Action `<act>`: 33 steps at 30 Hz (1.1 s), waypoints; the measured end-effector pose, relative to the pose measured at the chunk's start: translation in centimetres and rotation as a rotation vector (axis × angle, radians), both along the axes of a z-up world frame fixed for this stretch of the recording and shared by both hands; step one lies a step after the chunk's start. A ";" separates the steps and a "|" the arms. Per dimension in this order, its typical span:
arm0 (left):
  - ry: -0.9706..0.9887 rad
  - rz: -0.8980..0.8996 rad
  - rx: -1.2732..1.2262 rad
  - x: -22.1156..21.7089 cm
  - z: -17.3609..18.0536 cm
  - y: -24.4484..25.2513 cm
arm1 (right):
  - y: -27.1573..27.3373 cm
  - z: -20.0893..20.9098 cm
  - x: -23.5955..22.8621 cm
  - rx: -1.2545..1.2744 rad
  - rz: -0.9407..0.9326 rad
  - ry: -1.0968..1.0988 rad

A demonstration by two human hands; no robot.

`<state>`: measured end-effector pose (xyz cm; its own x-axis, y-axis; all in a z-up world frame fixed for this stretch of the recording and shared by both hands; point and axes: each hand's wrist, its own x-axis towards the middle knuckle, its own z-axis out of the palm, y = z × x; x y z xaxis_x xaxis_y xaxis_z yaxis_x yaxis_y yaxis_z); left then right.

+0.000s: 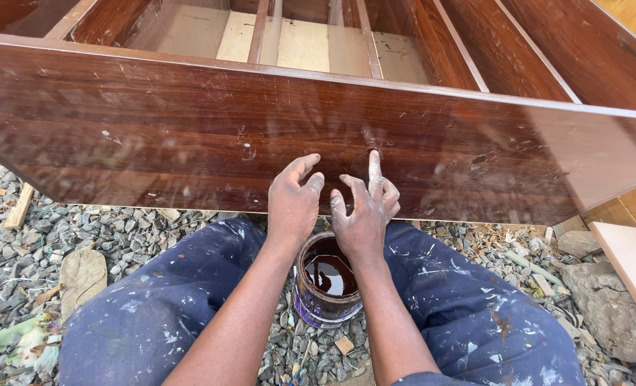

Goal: The person applies a dark stain to the surface of a wooden furniture frame using their fingers. The person repeatedly dips their fingers into a small container of stain and rubs it onto specific spots on the wood, particularly around pre-drilled holes.

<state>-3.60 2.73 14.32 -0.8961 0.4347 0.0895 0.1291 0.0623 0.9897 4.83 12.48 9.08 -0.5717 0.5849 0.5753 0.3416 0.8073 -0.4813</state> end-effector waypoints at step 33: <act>-0.007 -0.025 -0.032 0.0 -0.2 0.0 | 0.0 0.0 -0.2 0.072 -0.045 -0.008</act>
